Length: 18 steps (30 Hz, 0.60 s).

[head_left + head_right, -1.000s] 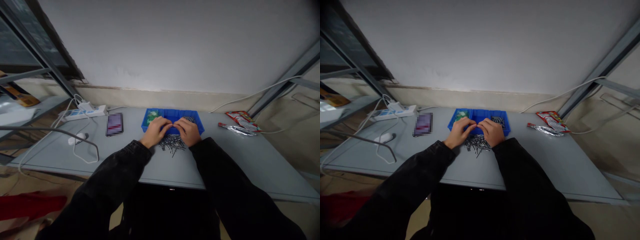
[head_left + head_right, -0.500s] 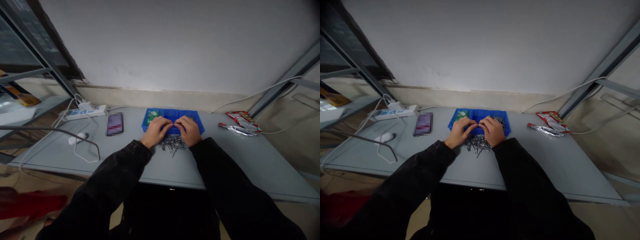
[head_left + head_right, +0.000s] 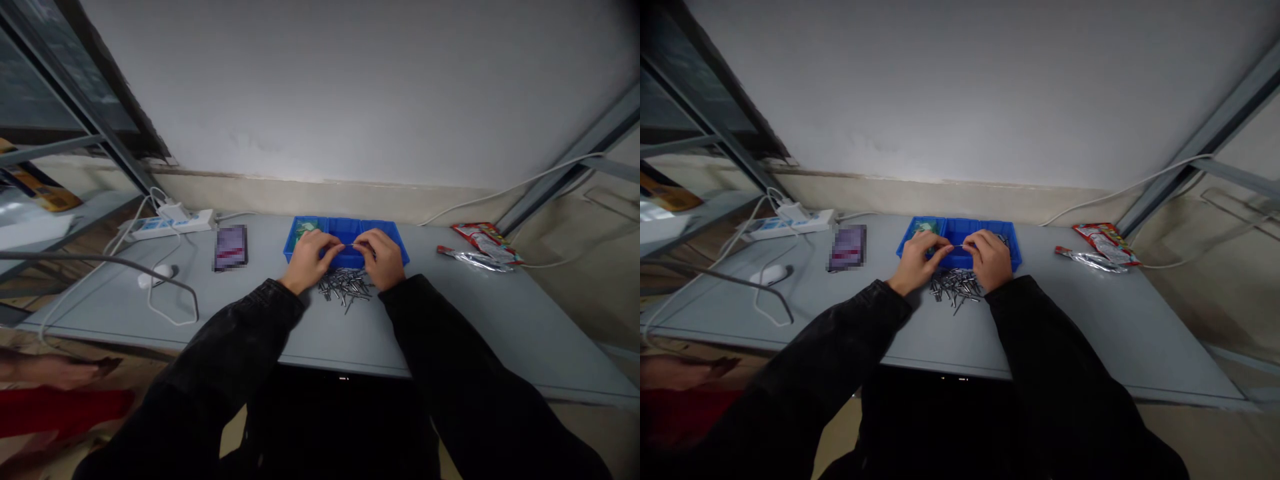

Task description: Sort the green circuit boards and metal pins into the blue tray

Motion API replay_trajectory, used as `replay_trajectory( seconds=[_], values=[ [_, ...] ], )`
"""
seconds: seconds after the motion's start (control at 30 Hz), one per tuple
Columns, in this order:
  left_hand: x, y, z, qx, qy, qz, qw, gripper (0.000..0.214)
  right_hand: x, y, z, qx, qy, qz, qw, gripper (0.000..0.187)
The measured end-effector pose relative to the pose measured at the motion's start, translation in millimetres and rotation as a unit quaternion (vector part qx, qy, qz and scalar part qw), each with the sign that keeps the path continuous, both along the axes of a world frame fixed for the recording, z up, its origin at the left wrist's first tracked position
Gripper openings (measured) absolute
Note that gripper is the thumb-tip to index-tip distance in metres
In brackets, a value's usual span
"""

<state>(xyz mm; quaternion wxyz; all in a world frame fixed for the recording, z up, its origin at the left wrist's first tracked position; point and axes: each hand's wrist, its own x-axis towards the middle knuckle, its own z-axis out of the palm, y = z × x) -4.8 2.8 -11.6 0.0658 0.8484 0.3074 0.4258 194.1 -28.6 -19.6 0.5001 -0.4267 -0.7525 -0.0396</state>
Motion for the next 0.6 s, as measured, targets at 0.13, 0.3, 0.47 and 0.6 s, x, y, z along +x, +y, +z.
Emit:
replay_trajectory(
  seconds=[0.13, 0.3, 0.47, 0.6],
  values=[
    [-0.3, 0.3, -0.9, -0.001, -0.009, -0.003, 1.0, 0.021, -1.0, -1.6, 2.0, 0.002, 0.014, -0.002, 1.0, 0.016],
    [-0.1, -1.6, -1.5, 0.007, -0.009, -0.015, 1.0, 0.02, -3.0, -1.7, 0.3, 0.003, 0.02, 0.006, 1.0, 0.015],
    [1.9, -3.5, -3.3, 0.028, 0.035, -0.021, 0.999, 0.021, -5.1, -0.9, -2.9, -0.001, 0.004, 0.015, 1.0, 0.018],
    [3.3, -4.6, -5.5, 0.045, 0.062, -0.026, 0.997, 0.022, -5.9, 0.5, -6.2, -0.001, -0.029, 0.013, 0.999, 0.023]
  ],
)
